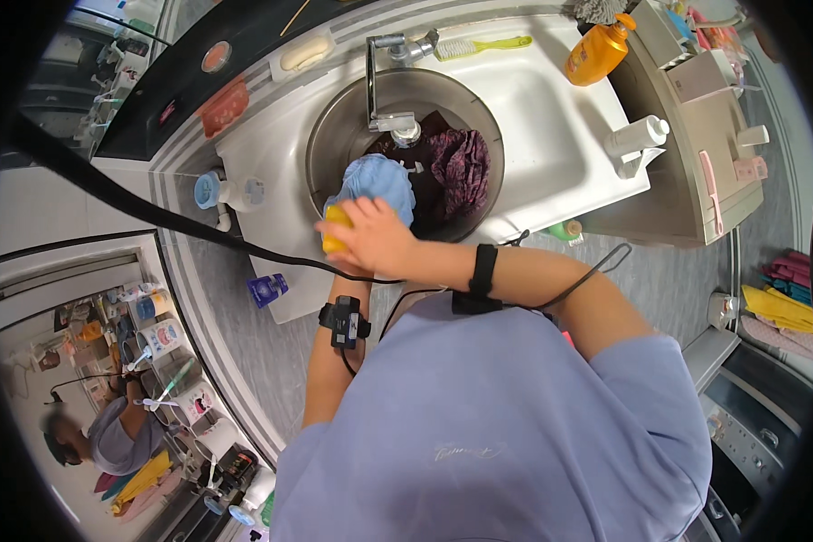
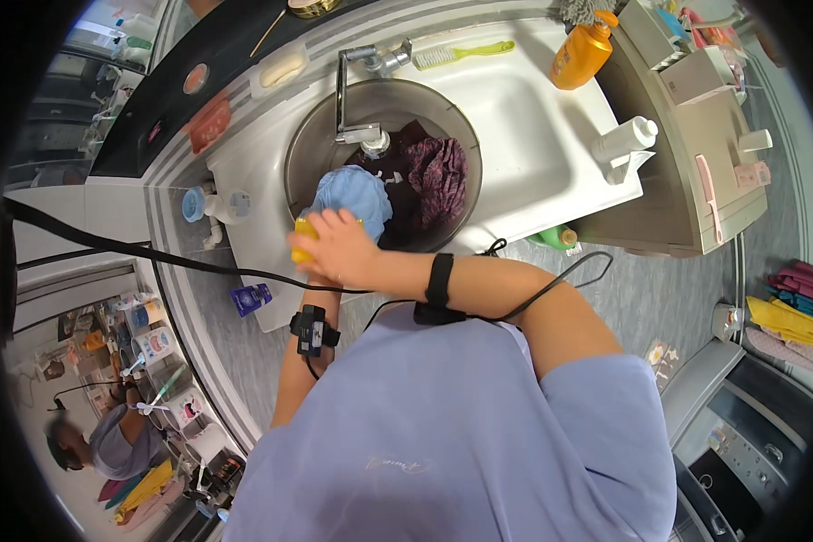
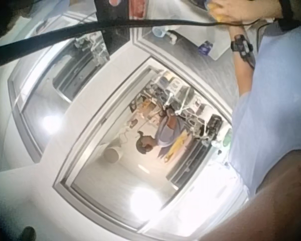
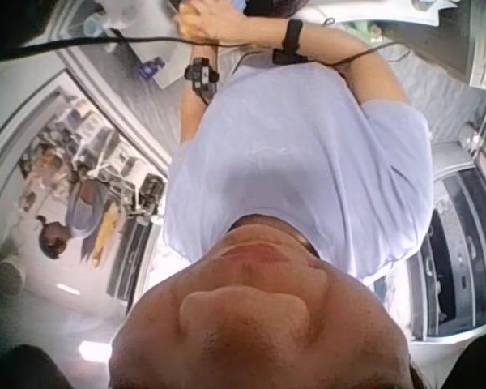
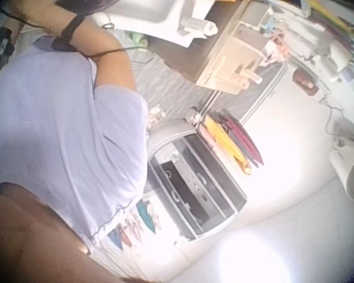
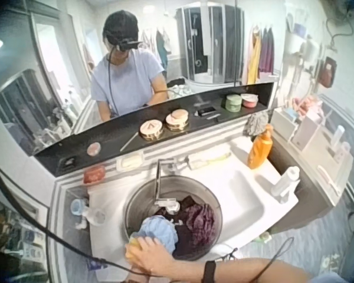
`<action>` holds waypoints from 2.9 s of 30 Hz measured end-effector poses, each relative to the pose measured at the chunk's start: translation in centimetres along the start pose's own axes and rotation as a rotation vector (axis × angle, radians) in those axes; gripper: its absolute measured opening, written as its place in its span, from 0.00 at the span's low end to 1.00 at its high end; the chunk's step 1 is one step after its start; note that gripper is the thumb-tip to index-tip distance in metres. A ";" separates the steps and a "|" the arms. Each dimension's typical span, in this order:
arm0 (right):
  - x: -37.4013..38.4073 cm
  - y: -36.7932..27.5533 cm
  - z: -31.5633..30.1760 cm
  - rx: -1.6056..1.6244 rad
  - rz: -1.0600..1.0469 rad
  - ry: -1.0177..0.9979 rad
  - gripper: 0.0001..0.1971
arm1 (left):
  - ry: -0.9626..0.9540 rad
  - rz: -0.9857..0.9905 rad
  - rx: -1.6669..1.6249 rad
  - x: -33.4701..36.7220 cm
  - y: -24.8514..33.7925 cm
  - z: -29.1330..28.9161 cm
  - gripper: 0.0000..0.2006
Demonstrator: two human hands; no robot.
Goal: Wash a small amount of clothing by hand in a sink.
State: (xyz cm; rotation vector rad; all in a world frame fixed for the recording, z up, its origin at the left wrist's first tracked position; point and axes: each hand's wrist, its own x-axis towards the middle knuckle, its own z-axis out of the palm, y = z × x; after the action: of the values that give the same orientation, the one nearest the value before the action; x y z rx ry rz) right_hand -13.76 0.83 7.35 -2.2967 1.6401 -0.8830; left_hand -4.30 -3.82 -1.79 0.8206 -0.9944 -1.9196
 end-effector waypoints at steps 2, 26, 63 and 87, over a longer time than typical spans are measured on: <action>1.1 2.5 0.4 -0.049 0.102 0.126 0.24 | -0.003 -0.004 0.176 0.1 -0.1 -0.1 0.23; -1.7 7.6 0.3 -0.061 0.364 0.078 0.28 | -0.094 0.044 0.920 -0.3 -0.7 3.6 0.24; -4.2 8.6 -4.7 -0.145 0.023 0.089 0.25 | -0.024 0.157 1.546 -1.7 -0.9 9.2 0.23; -0.9 3.7 0.2 -0.254 0.268 0.161 0.25 | -0.079 -0.178 -0.467 -2.7 1.5 1.6 0.21</action>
State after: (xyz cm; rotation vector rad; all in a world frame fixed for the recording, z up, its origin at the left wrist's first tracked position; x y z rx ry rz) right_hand -16.78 0.27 5.13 -2.1272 2.1806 -0.8588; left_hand -3.84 -1.50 0.75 0.5771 -0.4915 -2.2313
